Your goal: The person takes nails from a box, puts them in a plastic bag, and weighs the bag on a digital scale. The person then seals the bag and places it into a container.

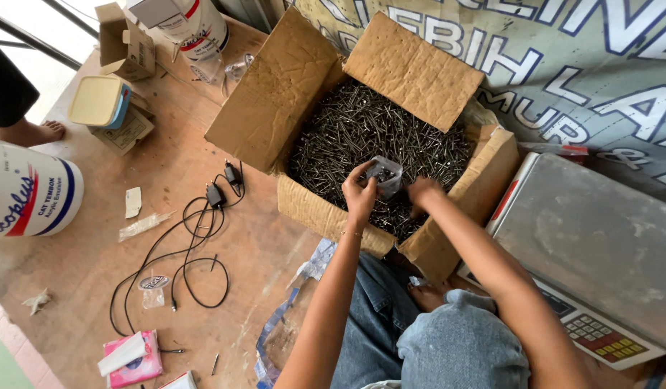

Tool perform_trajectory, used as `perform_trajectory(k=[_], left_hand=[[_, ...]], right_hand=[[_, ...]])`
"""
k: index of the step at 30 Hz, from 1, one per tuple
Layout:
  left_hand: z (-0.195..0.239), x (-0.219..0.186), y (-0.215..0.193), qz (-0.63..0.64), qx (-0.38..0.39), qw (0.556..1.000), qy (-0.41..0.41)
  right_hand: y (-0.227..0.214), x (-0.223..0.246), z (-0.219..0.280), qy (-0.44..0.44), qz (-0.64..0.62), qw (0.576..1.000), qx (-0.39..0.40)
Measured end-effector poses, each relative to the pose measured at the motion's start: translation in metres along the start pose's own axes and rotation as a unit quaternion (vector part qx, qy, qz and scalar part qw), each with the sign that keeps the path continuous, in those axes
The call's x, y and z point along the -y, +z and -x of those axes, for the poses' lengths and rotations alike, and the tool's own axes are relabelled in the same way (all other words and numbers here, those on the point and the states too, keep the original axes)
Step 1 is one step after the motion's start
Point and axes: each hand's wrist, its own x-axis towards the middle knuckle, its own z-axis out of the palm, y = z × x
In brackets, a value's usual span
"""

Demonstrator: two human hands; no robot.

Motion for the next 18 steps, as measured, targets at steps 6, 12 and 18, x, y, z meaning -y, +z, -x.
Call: perform_trajectory(k=[6, 12, 18], left_hand=[[0.002, 0.001, -0.001, 0.0, -0.005, 1.0, 0.002], [0.003, -0.003, -0.003, -0.01, -0.001, 1.0, 0.014], [0.001, -0.003, -0.004, -0.01, 0.008, 1.0, 0.014]], right_hand=[[0.011, -0.003, -0.014, -0.098, 0.151, 0.983, 0.04], [0.019, -0.001, -0.013, -0.112, 0.15, 0.982, 0.012], [0.007, -0.011, -0.008, -0.141, 0.072, 0.987, -0.015]])
